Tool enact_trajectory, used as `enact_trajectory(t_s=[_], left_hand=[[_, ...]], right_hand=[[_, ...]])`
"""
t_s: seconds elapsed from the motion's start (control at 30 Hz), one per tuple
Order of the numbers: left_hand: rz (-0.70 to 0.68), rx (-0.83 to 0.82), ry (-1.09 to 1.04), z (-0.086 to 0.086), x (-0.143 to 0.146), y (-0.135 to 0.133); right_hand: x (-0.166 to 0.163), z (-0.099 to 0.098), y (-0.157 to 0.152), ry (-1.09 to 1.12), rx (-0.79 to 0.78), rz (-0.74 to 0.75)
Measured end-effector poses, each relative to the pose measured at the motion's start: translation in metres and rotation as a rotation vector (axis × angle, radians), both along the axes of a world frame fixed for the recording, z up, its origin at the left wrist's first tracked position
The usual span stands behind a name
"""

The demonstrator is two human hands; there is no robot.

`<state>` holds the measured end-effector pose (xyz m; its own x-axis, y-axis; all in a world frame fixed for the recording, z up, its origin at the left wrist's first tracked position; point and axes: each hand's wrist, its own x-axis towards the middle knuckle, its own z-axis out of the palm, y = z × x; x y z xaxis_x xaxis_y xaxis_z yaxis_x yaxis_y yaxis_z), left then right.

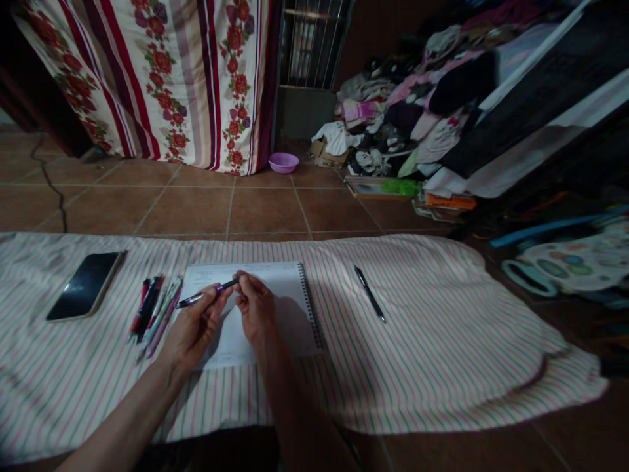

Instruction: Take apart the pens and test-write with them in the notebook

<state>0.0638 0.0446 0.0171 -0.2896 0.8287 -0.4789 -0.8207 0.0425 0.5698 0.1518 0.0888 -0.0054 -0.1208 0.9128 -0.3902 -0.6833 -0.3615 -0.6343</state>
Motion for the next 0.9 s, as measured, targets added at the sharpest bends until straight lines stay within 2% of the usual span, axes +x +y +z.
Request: enact_trajectory(t_s=[0.27,0.6,0.9], left_hand=[[-0.002,0.093,0.155,-0.0045,0.0025,-0.0042],[-0.003,0.033,0.009,-0.0002,-0.0004,-0.0003],[-0.005,0.084,0.054,-0.0028,0.0021,-0.0025]], right_hand=[[-0.0027,-0.0030,-0.0033,-0.054,0.001,-0.057],[0.0001,0.0040,-0.0034,0.017,0.047,0.030],[0.0002,0.0009,-0.0024,-0.055,0.047,-0.040]])
